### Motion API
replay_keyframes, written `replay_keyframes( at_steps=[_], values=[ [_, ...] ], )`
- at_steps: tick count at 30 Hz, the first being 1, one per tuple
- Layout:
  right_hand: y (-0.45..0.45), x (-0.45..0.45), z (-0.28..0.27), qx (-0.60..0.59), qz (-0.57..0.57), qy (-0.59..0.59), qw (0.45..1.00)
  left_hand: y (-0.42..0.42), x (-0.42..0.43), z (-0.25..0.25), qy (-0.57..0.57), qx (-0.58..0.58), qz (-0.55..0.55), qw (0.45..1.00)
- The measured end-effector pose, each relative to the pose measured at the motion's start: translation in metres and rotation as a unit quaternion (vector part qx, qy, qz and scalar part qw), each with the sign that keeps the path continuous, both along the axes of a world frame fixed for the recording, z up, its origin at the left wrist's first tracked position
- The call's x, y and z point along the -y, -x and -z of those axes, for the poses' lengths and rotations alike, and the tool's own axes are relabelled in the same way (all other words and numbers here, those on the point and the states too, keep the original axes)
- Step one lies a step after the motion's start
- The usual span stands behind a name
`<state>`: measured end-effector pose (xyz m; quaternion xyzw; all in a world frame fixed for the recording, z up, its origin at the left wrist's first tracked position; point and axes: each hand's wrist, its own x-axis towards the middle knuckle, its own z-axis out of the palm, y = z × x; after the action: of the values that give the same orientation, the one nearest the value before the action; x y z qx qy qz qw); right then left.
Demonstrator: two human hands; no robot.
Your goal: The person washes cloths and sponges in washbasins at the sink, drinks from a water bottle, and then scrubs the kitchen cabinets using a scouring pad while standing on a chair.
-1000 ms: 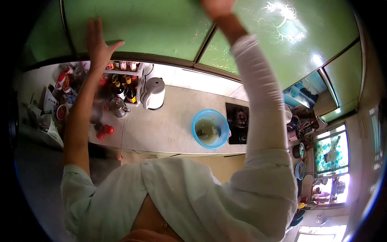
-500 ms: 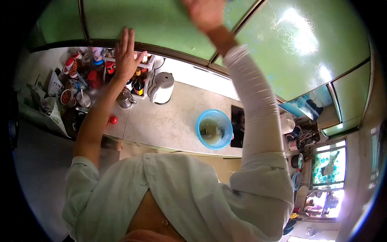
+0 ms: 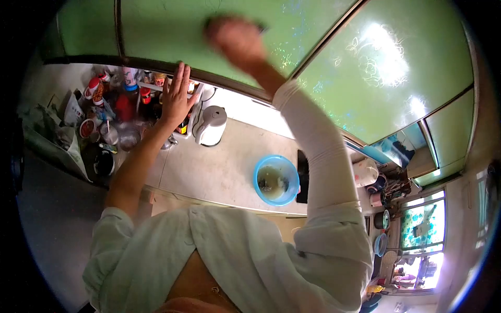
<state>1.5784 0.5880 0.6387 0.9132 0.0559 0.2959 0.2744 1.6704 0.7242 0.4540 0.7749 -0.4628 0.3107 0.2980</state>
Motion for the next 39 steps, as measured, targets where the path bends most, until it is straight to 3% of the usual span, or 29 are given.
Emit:
replay_keyframes(
  at_steps=[1,2,4,6,7,9,10,12,13,14,15,16,17,18,20,22,24,26,27,28,29,30,32,34,35,36,38,39],
  values=[
    [0.004,-0.004,0.039,0.007,-0.046,0.152,0.987,0.001,-0.002,-0.001,-0.005,0.002,-0.003,1.0],
    [0.002,0.007,0.067,-0.007,-0.139,0.226,0.964,0.0,-0.002,-0.002,-0.011,0.005,-0.005,1.0],
    [0.001,0.008,0.048,-0.043,-0.134,0.27,0.953,-0.001,-0.004,-0.001,-0.008,0.014,-0.003,1.0],
    [-0.014,0.024,-0.019,0.032,-0.122,0.001,0.992,-0.002,-0.004,-0.002,-0.014,0.014,-0.003,1.0],
    [-0.013,0.037,-0.061,0.078,0.006,-0.009,0.997,-0.001,-0.003,-0.002,-0.016,0.013,-0.003,1.0],
    [-0.006,0.01,-0.123,0.248,0.026,0.077,0.965,0.001,-0.002,0.001,-0.003,0.005,-0.004,1.0],
    [-0.001,-0.011,-0.138,0.366,-0.085,0.174,0.911,0.0,-0.003,0.001,-0.003,0.003,-0.006,1.0],
    [-0.022,0.048,-0.107,0.338,-0.104,0.124,0.927,0.001,-0.003,0.003,0.004,0.012,0.006,1.0],
    [-0.025,0.015,-0.072,0.324,-0.105,0.018,0.94,0.001,-0.003,0.003,0.007,0.011,0.004,1.0],
    [-0.024,0.004,-0.042,0.129,-0.052,0.037,0.99,0.001,-0.006,0.004,0.0,0.011,0.007,1.0],
    [-0.03,-0.006,-0.008,0.021,-0.053,0.0,0.998,0.001,-0.008,0.004,-0.008,0.011,0.011,1.0],
    [-0.034,-0.008,0.022,0.076,-0.146,0.287,0.944,0.001,-0.01,0.006,-0.008,0.011,0.009,1.0],
    [-0.028,-0.016,0.032,0.082,-0.209,0.277,0.934,0.001,-0.012,0.007,-0.012,0.012,0.019,1.0],
    [-0.034,-0.014,0.023,0.084,-0.214,0.279,0.933,-0.003,-0.013,0.006,-0.015,0.014,0.027,0.999],
    [-0.048,-0.002,-0.013,-0.012,-0.074,0.057,0.996,-0.004,-0.013,0.008,-0.008,0.017,0.029,0.999],
    [-0.062,0.041,-0.072,0.251,-0.16,0.1,0.95,-0.007,-0.011,0.011,-0.002,0.015,0.048,0.999],
    [-0.039,-0.031,-0.12,0.313,-0.106,0.163,0.93,-0.007,-0.008,0.009,0.005,0.009,0.044,0.999],
    [-0.049,-0.037,-0.098,0.315,-0.088,0.137,0.935,-0.009,-0.006,0.01,0.025,0.018,0.039,0.999],
    [-0.067,-0.009,-0.067,0.305,-0.067,0.16,0.936,-0.009,-0.005,0.011,0.024,0.012,0.037,0.999],
    [-0.071,-0.013,-0.033,0.186,-0.142,0.094,0.968,-0.01,-0.004,0.012,0.025,0.011,0.034,0.999],
    [-0.068,-0.047,-0.013,-0.022,0.079,0.032,0.996,-0.01,-0.005,0.012,0.022,0.015,0.032,0.999],
    [-0.067,-0.029,0.027,0.085,-0.156,0.271,0.946,-0.012,-0.005,0.012,0.021,0.021,0.03,0.999],
    [-0.066,-0.032,0.043,0.032,-0.202,0.225,0.953,-0.016,-0.006,0.011,0.015,0.037,0.022,0.999],
    [-0.068,-0.054,-0.009,-0.064,0.021,0.196,0.978,-0.018,-0.008,0.008,0.005,0.032,0.031,0.999],
    [-0.089,-0.015,-0.028,0.094,-0.232,0.081,0.965,-0.018,-0.009,0.008,0.003,0.029,0.028,0.999],
    [-0.095,-0.003,-0.062,0.141,-0.149,0.1,0.974,-0.018,-0.008,0.008,0.02,0.032,0.032,0.999],
    [-0.076,-0.051,-0.116,0.299,-0.111,0.165,0.933,-0.017,-0.008,0.01,0.034,0.032,0.034,0.998],
    [-0.081,-0.05,-0.114,0.318,-0.088,0.192,0.924,-0.017,-0.007,0.011,0.035,0.034,0.034,0.998]
  ],
)
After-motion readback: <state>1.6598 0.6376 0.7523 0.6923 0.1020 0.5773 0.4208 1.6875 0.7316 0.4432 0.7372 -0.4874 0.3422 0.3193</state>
